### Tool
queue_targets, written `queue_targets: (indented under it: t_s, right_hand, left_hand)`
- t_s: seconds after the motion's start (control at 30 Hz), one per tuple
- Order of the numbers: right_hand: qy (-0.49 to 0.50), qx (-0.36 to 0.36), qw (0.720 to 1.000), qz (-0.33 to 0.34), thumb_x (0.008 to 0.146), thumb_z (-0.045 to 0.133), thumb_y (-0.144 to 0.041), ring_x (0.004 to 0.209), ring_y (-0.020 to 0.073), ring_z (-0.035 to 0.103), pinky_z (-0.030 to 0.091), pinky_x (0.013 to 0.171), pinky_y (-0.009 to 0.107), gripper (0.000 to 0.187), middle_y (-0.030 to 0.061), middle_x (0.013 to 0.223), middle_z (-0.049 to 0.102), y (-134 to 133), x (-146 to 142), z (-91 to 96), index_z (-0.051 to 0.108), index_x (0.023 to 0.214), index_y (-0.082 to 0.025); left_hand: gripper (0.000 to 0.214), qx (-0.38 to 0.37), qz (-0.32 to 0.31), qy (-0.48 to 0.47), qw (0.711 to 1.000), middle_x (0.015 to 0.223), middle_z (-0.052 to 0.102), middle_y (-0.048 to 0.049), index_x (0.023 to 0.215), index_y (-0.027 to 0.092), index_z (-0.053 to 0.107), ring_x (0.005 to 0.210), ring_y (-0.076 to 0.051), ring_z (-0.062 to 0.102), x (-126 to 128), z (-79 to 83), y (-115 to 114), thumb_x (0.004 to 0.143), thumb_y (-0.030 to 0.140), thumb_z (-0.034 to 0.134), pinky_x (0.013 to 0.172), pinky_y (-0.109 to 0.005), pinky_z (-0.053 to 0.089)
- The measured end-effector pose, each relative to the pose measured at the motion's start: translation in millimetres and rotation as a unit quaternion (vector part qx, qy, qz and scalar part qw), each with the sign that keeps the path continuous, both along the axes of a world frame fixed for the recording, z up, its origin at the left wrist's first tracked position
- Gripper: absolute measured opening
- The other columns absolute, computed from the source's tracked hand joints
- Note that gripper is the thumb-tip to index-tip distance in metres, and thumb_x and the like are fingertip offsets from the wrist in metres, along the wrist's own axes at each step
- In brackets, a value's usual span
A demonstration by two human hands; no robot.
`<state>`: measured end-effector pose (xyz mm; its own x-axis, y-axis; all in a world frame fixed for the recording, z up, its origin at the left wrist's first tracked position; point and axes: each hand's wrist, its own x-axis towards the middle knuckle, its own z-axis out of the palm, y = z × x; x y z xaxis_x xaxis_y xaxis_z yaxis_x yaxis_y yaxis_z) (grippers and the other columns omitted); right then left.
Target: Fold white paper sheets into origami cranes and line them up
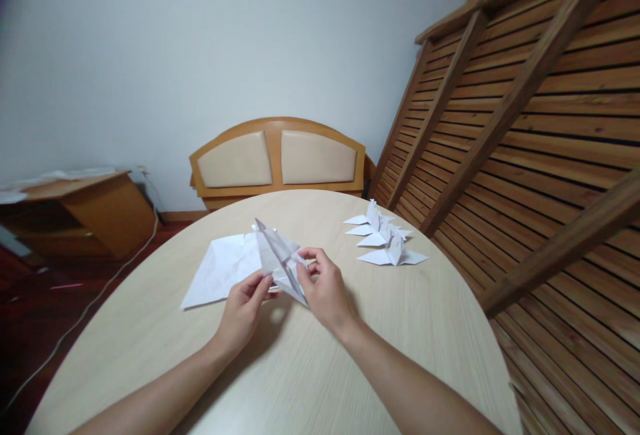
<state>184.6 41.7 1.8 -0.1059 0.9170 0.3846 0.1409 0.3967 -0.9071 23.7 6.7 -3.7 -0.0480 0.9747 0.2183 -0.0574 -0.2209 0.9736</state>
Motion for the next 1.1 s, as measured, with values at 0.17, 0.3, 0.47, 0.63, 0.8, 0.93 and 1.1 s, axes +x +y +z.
queue_targets:
  t_s: [0.17,0.3,0.47,0.63,0.8,0.93,1.1]
  right_hand:
    - [-0.003,0.097,0.993,-0.061,0.094,0.056,-0.037,0.098,0.0211,0.063,0.053,0.078,0.032,0.017,0.0092,0.109,0.064,3.3,4.0,4.4,0.063,0.091,-0.021]
    - [0.011,0.148,0.985,-0.091,0.095,0.055,-0.034,0.1,0.0218,0.062,0.051,0.085,0.035,0.013,0.0077,0.102,0.065,2.7,6.2,7.4,0.062,0.093,-0.023]
    - [0.067,0.08,0.989,-0.102,0.096,0.053,-0.039,0.088,0.0205,0.064,0.05,0.081,0.034,0.019,0.0063,0.092,0.067,5.5,6.0,3.5,0.061,0.097,-0.022]
    - [0.106,-0.001,0.988,-0.112,0.086,0.063,-0.05,0.075,0.021,0.062,0.049,0.068,0.034,0.03,0.0056,0.083,0.067,19.8,11.5,-0.1,0.061,0.093,-0.021]
    - [0.145,-0.091,0.984,-0.052,0.075,0.072,-0.054,0.059,0.0188,0.061,0.045,0.055,0.03,0.039,-0.0014,0.065,0.062,21.3,12.2,1.3,0.053,0.086,-0.022]
    - [0.159,-0.09,0.981,0.058,0.078,0.071,-0.046,0.097,0.0227,0.067,0.05,0.086,0.036,0.032,0.0076,0.098,0.072,7.6,1.9,5.9,0.061,0.093,-0.02]
    - [0.217,-0.102,0.961,0.138,0.08,0.074,-0.043,0.106,0.0225,0.066,0.047,0.096,0.037,0.037,0.0068,0.11,0.072,-1.0,-6.1,7.8,0.063,0.107,-0.021]
  left_hand:
    - [0.038,-0.039,-0.007,-0.091,0.995,0.09,0.072,-0.0083,0.092,0.015,0.074,0.081,-0.02,0.065,-0.8,0.1,2.0,0.079,0.051,0.071,0.064,-0.027,0.055]
    - [0.037,-0.053,0.002,-0.168,0.984,0.093,0.071,-0.0082,0.088,0.015,0.072,0.079,-0.017,0.064,-3.2,-0.1,4.4,0.08,0.05,0.07,0.059,-0.023,0.053]
    - [0.029,-0.053,0.007,-0.146,0.988,0.086,0.07,-0.0026,0.093,0.016,0.071,0.071,-0.011,0.061,-5.1,-1.4,6.4,0.077,0.04,0.076,0.058,-0.019,0.049]
    - [0.042,-0.046,0.026,-0.137,0.989,0.081,0.065,0.0012,0.104,0.018,0.062,0.065,-0.009,0.057,-4.3,-0.6,6.4,0.071,0.033,0.081,0.056,-0.018,0.047]
    - [0.041,-0.014,0.048,-0.101,0.994,0.076,0.058,0.0033,0.099,0.018,0.057,0.062,-0.009,0.054,-4.3,-2.8,9.1,0.07,0.035,0.08,0.051,-0.018,0.045]
    - [0.041,-0.003,0.089,-0.056,0.994,0.09,0.059,-0.0006,0.096,0.019,0.055,0.068,-0.011,0.056,-5.6,-8.6,12.0,0.068,0.037,0.08,0.048,-0.018,0.044]
    - [0.034,0.038,0.112,0.016,0.993,0.095,0.058,-0.0023,0.096,0.02,0.056,0.08,-0.015,0.059,-4.3,-10.8,9.7,0.073,0.033,0.076,0.055,-0.019,0.046]
